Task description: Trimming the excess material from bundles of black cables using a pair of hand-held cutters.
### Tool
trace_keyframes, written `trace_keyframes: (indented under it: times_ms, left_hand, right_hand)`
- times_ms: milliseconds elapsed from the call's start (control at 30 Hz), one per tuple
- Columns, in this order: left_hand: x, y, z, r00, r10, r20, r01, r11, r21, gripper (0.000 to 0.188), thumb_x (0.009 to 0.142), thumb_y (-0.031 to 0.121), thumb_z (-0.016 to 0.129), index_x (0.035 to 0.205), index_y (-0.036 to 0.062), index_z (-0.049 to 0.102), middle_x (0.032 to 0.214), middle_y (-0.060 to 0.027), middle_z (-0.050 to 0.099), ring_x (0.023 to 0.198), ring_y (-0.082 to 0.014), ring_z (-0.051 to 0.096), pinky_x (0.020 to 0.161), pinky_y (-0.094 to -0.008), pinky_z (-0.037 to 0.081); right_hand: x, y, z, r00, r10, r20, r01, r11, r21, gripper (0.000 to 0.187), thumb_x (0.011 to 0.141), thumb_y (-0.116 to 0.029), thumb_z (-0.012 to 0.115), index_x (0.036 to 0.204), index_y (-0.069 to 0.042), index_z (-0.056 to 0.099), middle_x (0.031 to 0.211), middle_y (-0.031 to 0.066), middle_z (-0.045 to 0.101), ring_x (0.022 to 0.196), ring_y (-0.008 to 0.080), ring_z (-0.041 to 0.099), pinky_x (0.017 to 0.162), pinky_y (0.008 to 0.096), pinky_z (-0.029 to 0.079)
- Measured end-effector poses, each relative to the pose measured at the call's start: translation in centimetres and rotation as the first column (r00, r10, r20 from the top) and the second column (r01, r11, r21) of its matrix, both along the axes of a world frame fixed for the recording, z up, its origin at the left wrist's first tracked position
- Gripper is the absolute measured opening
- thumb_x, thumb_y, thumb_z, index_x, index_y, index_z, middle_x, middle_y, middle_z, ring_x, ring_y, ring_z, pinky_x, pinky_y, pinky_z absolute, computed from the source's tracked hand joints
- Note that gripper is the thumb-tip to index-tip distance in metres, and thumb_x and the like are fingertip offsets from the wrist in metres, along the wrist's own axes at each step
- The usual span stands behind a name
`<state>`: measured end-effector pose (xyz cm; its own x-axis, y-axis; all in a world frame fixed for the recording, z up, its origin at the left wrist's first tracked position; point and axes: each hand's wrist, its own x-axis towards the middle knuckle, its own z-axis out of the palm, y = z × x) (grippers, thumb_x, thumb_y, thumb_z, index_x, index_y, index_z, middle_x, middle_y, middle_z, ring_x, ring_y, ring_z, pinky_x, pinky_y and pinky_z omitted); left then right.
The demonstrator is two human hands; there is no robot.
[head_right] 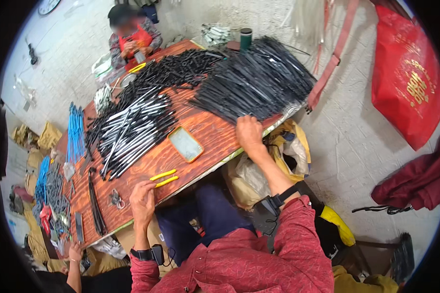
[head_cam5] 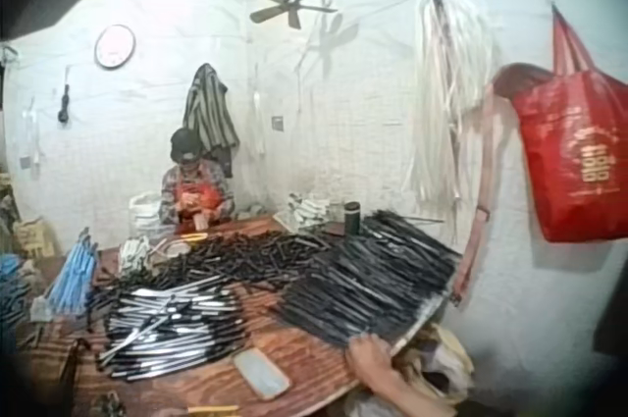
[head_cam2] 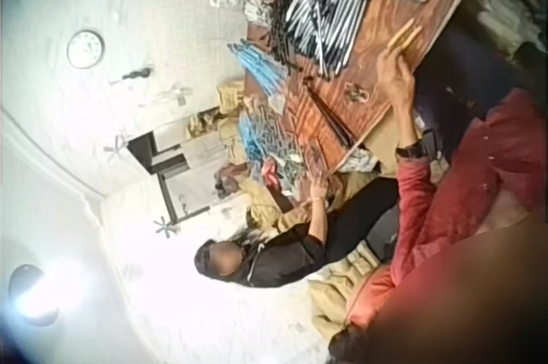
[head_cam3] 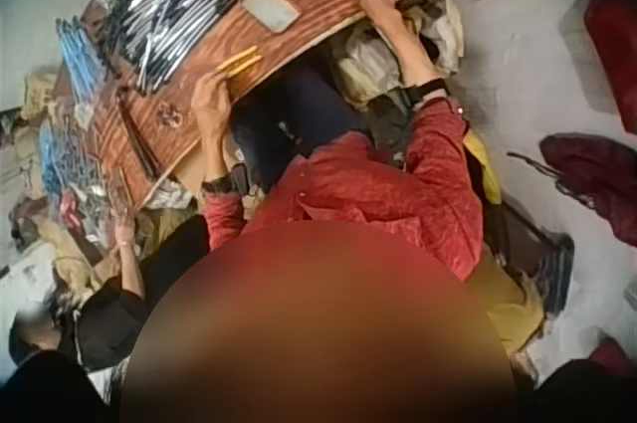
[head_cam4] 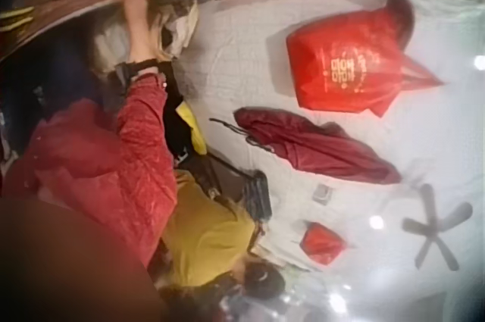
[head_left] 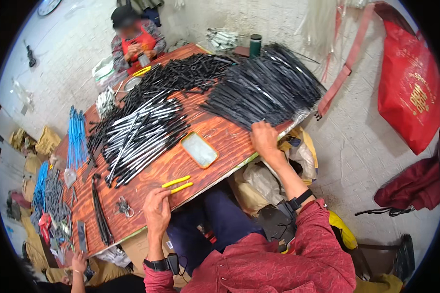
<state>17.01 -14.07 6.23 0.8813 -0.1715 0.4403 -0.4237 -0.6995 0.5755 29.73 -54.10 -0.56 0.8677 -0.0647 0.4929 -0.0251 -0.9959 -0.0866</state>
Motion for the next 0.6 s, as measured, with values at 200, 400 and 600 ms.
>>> trace_keyframes:
  times_ms: [200, 400, 600]
  left_hand:
    - [1.1, -2.7, -0.9, 0.999, -0.013, -0.031, 0.011, 0.998, -0.065, 0.015, 0.085, -0.006, 0.061, 0.095, 0.0000, 0.070, 0.096, -0.0153, 0.070, 0.092, -0.0309, 0.068, 0.083, -0.0370, 0.052]
    - [1.8, -3.0, -2.1, 0.998, 0.031, -0.053, -0.037, 0.991, -0.129, 0.014, 0.086, -0.006, 0.061, 0.095, 0.0002, 0.070, 0.093, -0.0156, 0.070, 0.090, -0.0302, 0.068, 0.081, -0.0368, 0.052]
    - [2.2, -3.3, -2.2, 1.000, 0.016, -0.020, -0.018, 0.995, -0.100, 0.016, 0.084, -0.005, 0.061, 0.096, 0.0009, 0.070, 0.099, -0.0164, 0.068, 0.092, -0.0331, 0.065, 0.082, -0.0388, 0.051]
  right_hand:
    - [0.1, 0.0, 1.4, 0.985, 0.124, -0.117, -0.103, 0.980, 0.169, 0.014, 0.082, -0.018, 0.068, 0.087, -0.006, 0.063, 0.091, 0.0143, 0.064, 0.087, 0.0346, 0.063, 0.072, 0.0469, 0.054]
    - [-2.3, 0.5, 1.7, 0.992, 0.127, 0.020, -0.129, 0.976, 0.177, 0.020, 0.084, -0.023, 0.068, 0.089, -0.004, 0.063, 0.090, 0.0154, 0.066, 0.087, 0.0360, 0.065, 0.072, 0.0485, 0.052]
    - [-1.8, -0.4, 0.9, 0.996, 0.047, -0.081, -0.017, 0.941, 0.338, 0.022, 0.083, -0.023, 0.072, 0.090, -0.005, 0.062, 0.091, 0.0147, 0.064, 0.089, 0.0355, 0.064, 0.072, 0.0488, 0.052]
